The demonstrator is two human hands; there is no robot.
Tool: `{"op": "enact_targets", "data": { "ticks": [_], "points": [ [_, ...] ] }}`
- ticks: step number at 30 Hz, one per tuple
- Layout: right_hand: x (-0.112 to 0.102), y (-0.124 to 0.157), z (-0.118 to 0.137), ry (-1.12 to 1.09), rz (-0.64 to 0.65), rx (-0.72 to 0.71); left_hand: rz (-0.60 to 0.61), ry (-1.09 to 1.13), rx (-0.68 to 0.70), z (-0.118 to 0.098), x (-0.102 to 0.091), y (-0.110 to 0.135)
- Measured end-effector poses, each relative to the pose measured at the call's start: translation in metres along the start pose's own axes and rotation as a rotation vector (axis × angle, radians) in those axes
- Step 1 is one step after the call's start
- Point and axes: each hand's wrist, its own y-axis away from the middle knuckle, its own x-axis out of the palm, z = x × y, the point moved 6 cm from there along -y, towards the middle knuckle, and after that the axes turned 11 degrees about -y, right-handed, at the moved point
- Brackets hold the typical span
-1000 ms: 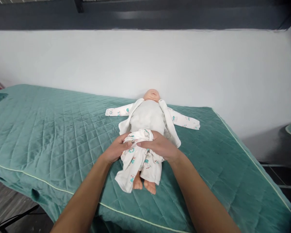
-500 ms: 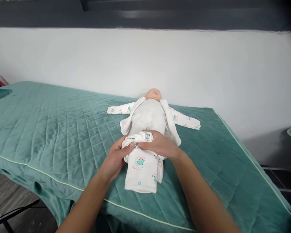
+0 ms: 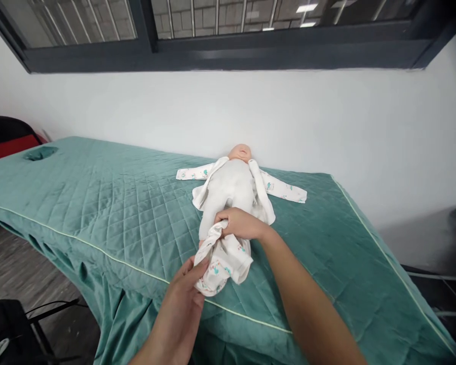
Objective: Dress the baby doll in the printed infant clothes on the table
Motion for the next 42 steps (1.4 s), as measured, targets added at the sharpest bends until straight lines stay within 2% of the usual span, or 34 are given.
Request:
{"op": "enact_targets", "data": {
  "ticks": [4,8,11,14,17,22,25,28,34,39,42],
  "points": [
    [0.002,0.002,0.001,0.190,-0.021,0.010,-0.115,-0.087,0.017,0.019,-0.022,0.002],
    [0.006,0.004,0.003,0.351,-0.037,0.006,-0.240,-0.251,0.056,0.019,-0.050,-0.009],
    [0.009,0.005,0.003,0.400,-0.044,-0.005,-0.279,-0.412,0.040,0.013,-0.060,-0.023],
    [0.010,0.006,0.003,0.388,-0.055,-0.022,-0.256,-0.540,0.068,0.005,-0.059,-0.034],
    [0.009,0.007,0.004,0.367,-0.052,-0.043,-0.183,-0.581,0.079,0.001,-0.055,-0.041],
    [0.003,0.011,0.006,0.160,-0.037,-0.073,-0.040,-0.464,0.140,-0.003,-0.051,-0.050],
    [0.000,0.015,0.006,-0.026,0.037,-0.098,-0.029,-0.399,0.223,-0.010,-0.052,-0.061],
    [0.000,0.015,0.004,-0.085,0.078,-0.102,-0.051,-0.394,0.285,-0.020,-0.056,-0.076],
    [-0.002,0.011,0.001,-0.009,-0.012,-0.081,-0.099,-0.488,0.392,-0.046,-0.062,-0.113],
    [-0.006,0.009,-0.002,0.050,-0.128,-0.069,-0.035,-0.602,0.413,-0.060,-0.052,-0.137],
    [-0.010,0.008,-0.006,0.070,-0.227,-0.070,-0.020,-0.775,0.541,-0.069,-0.045,-0.148]
  ]
}}
